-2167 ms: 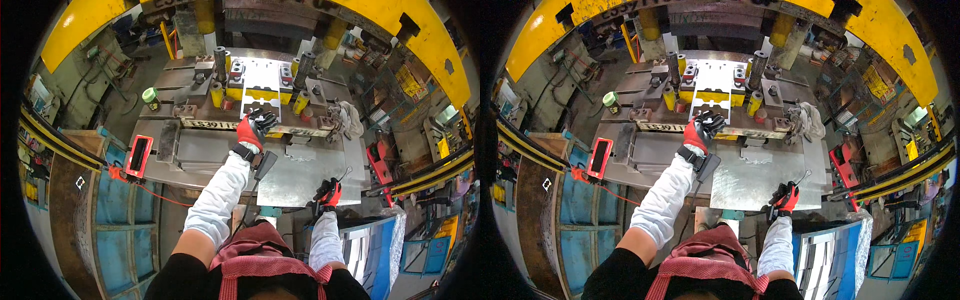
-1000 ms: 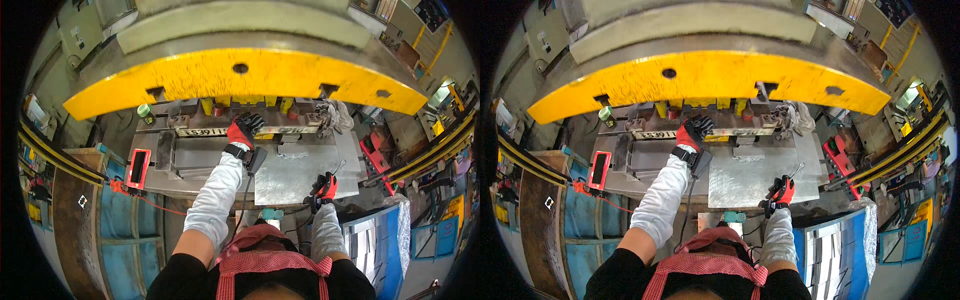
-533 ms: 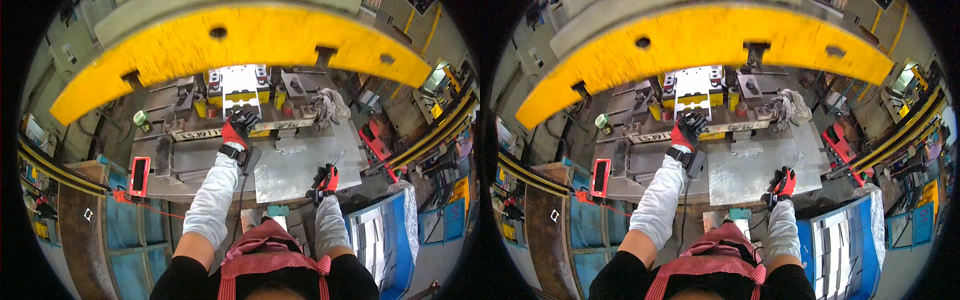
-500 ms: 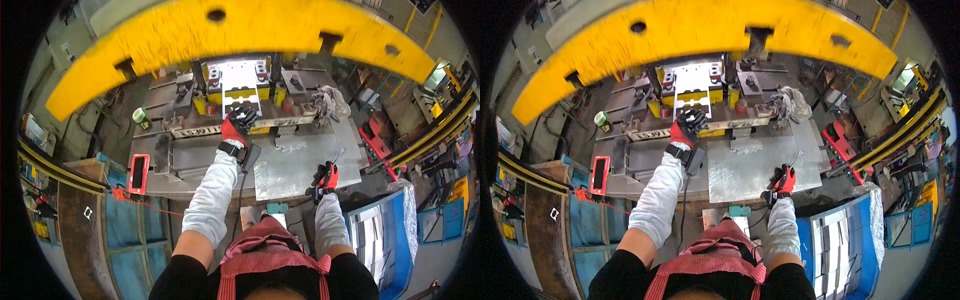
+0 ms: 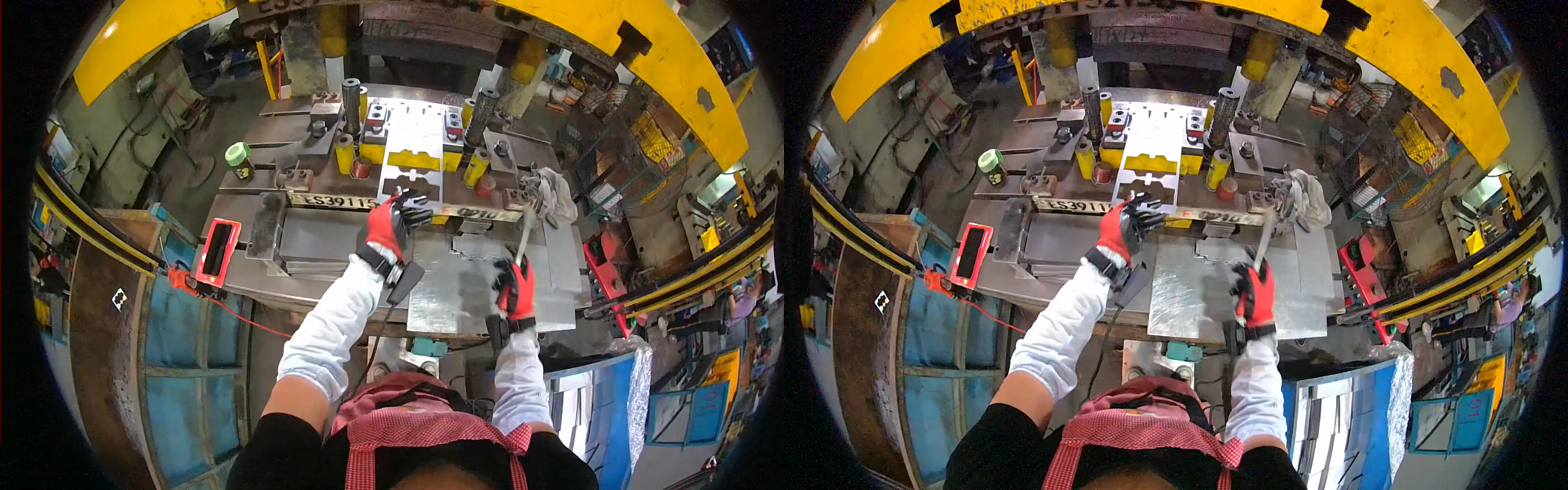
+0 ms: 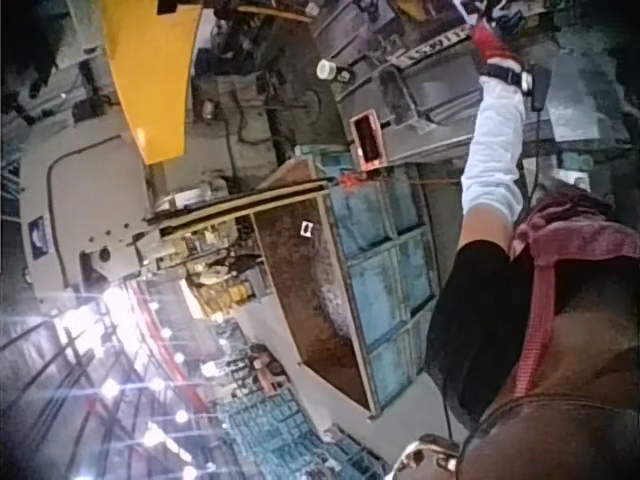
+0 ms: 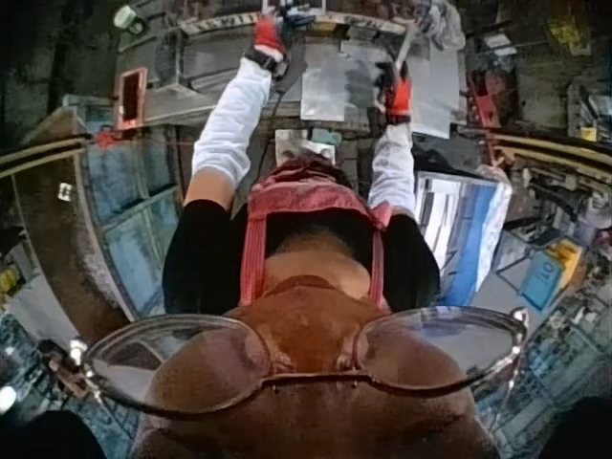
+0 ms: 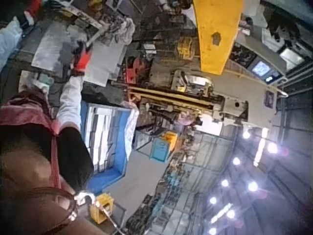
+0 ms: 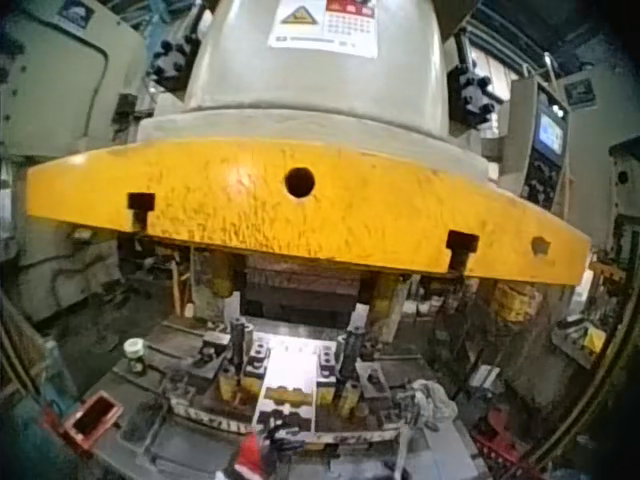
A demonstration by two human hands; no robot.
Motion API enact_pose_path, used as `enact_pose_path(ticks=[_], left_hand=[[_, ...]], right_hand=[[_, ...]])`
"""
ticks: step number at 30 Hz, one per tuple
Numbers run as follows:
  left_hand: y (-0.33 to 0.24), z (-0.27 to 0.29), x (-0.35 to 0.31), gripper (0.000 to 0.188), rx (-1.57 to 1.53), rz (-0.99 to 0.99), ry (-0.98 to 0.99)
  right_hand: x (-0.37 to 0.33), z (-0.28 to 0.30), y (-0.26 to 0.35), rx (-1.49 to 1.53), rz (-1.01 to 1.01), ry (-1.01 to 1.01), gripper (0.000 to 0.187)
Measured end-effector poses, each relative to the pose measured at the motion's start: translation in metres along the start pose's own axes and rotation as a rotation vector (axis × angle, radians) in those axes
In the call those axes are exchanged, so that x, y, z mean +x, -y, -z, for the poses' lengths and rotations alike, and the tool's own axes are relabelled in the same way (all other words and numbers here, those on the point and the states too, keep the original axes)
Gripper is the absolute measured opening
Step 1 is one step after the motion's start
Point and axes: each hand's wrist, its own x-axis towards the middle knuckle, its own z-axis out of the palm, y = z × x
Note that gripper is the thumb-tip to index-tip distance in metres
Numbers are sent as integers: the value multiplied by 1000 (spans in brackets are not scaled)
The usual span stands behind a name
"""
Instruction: Operator places metal sheets into a industrial press, activates the stamping mechanism, and removes the finished parts.
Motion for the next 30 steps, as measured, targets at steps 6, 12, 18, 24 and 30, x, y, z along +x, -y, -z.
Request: enact_pose_path(ticks=[6,12,18,24,30], left_hand=[[12,20,-28,44,149,-47,-106],[10,49,-50,27,173,-204,-112],[-69,11,-228,26,564,-172,-466],[-147,107,-547,28,1922,19,-1074],[-376,220,-688,33,2467,-42,-1380]], right_hand=[[106,-129,70,-434,170,600,25],[174,-126,6,-338,346,844,23],[14,-57,51,-284,3,556,35],[-61,-5,62,-314,-462,364,35],[-35,54,36,-377,-466,428,33]])
